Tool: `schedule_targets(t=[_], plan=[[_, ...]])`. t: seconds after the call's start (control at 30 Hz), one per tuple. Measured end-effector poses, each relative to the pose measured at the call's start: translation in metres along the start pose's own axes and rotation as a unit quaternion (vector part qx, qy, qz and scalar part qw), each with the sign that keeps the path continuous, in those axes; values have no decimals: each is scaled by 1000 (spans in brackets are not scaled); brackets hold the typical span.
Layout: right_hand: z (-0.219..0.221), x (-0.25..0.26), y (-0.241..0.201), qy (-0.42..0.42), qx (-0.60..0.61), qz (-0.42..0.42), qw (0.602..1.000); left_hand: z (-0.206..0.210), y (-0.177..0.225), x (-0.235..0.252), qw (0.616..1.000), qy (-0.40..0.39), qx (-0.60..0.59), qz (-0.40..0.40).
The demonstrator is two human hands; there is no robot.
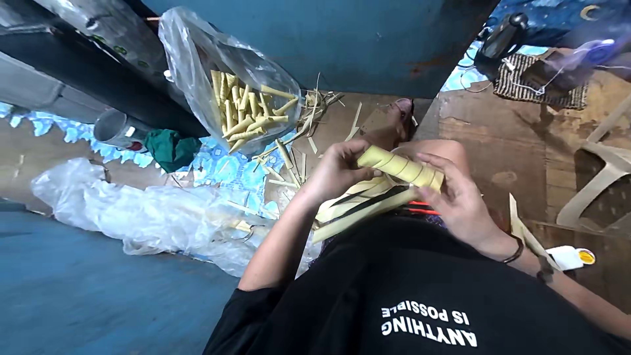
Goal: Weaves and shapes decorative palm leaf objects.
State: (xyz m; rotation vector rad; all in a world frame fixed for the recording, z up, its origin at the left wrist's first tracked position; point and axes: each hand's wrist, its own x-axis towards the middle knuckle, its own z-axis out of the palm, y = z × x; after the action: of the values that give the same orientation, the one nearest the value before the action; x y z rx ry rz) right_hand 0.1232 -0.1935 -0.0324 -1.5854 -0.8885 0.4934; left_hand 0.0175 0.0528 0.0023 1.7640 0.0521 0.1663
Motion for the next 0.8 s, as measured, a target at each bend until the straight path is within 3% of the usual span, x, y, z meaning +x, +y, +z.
schedule_targets(t=[0.03,0.07,0.13,0.17,0.2,0.23,0.3,0.33,0.37,0.4,0.47,0.53,0.7,0.8], plan=[[1,0,4,17,-93,-77,993,0,0,0,1000,-2,-4,-1],[1,-2,6,26,-105,-92,990,0,1,0,1000,-4,-6,0],[0,-1,-3,6,102,78,992,-1,1,0,1000,-9,-12,1],[-2,2,-9,-3,224,183,957,-1,1,-1,1000,-9,-11,1],[-3,3,-11,-4,272,228,935,-1,0,-1,1000,-9,-13,-1],[-4,1,-8,0,236,202,951,-1,-1,-1,1000,-9,-16,-4],[-3,-5,4,12,22,29,999,-2,0,0,1000,-6,-16,-11],[-3,-6,7,20,-43,-32,998,-2,0,0,1000,-9,-13,-11],[-4,-7,7,22,-26,-23,999,-3,1,0,1000,-19,-9,-9],[-5,-6,2,13,69,51,996,-4,2,0,1000,-28,-7,-1],[-12,-1,-4,-33,286,191,938,-5,3,-1,999,-27,-13,20],[-16,1,1,-93,326,161,927,-8,5,1,999,3,-26,38],[9,25,-6,-139,99,5,985,-15,12,7,994,76,-56,52],[32,48,-11,-131,-100,-102,981,-6,20,9,992,80,-70,62]])
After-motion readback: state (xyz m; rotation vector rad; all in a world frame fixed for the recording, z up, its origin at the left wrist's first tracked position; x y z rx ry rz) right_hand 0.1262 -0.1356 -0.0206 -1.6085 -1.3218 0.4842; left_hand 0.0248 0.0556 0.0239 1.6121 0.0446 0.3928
